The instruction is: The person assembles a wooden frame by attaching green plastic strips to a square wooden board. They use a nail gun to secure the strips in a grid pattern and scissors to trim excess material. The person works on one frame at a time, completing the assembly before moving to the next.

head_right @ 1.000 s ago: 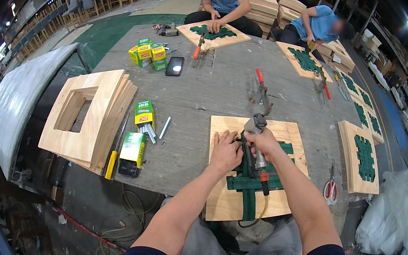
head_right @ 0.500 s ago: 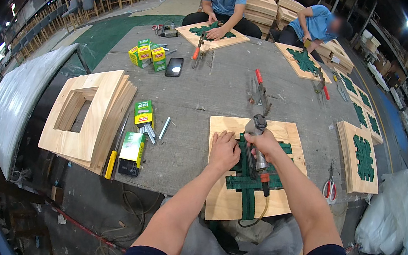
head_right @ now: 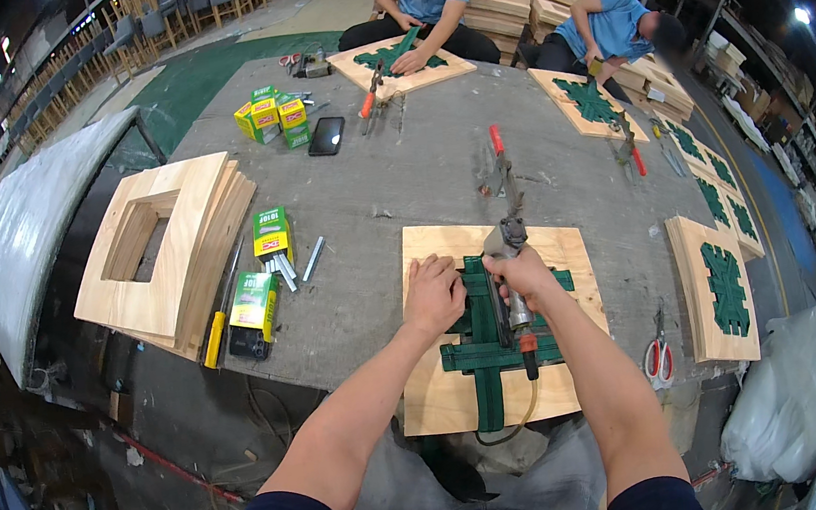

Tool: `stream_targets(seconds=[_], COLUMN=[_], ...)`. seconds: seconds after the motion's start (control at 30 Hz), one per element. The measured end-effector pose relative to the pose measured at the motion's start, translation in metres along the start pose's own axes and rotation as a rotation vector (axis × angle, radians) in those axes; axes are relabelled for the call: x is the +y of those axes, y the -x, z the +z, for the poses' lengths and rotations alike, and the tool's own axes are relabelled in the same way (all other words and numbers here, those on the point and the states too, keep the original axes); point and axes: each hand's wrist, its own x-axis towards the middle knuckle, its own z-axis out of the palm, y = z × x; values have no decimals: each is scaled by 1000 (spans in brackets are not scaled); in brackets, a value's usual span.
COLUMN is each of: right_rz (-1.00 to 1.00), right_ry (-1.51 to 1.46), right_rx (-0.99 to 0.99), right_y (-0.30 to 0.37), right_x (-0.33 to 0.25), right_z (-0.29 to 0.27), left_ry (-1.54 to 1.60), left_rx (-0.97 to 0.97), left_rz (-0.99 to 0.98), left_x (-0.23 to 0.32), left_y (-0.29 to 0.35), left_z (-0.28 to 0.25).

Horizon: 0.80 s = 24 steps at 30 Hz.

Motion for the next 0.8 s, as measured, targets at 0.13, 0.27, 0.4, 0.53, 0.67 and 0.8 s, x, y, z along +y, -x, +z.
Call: stream_targets(seconds=[0.13, 0.27, 0.4, 0.53, 0.67, 0.8], right_rz=[-43, 6, 132, 197, 198, -178], right_ry=[-34, -208, -378, -327, 20, 469], right_rx=[3, 24, 12, -28, 124, 394], right_y=[2, -2, -14, -35, -22, 17], right_x=[-8, 22, 88, 84, 93, 114], right_z=[-5, -58, -151, -174, -191, -209], left_ry=[94, 552, 857, 874, 864, 747], left_rx=[104, -173, -876, -1082, -532, -411], left_rz=[-36, -385, -433, -522, -1068, -747], left_x=[-13, -6, 47, 91, 117, 121], left_y=[-6, 0, 88, 216, 271, 252], left_z=[-16, -62, -104, -102, -44, -2])
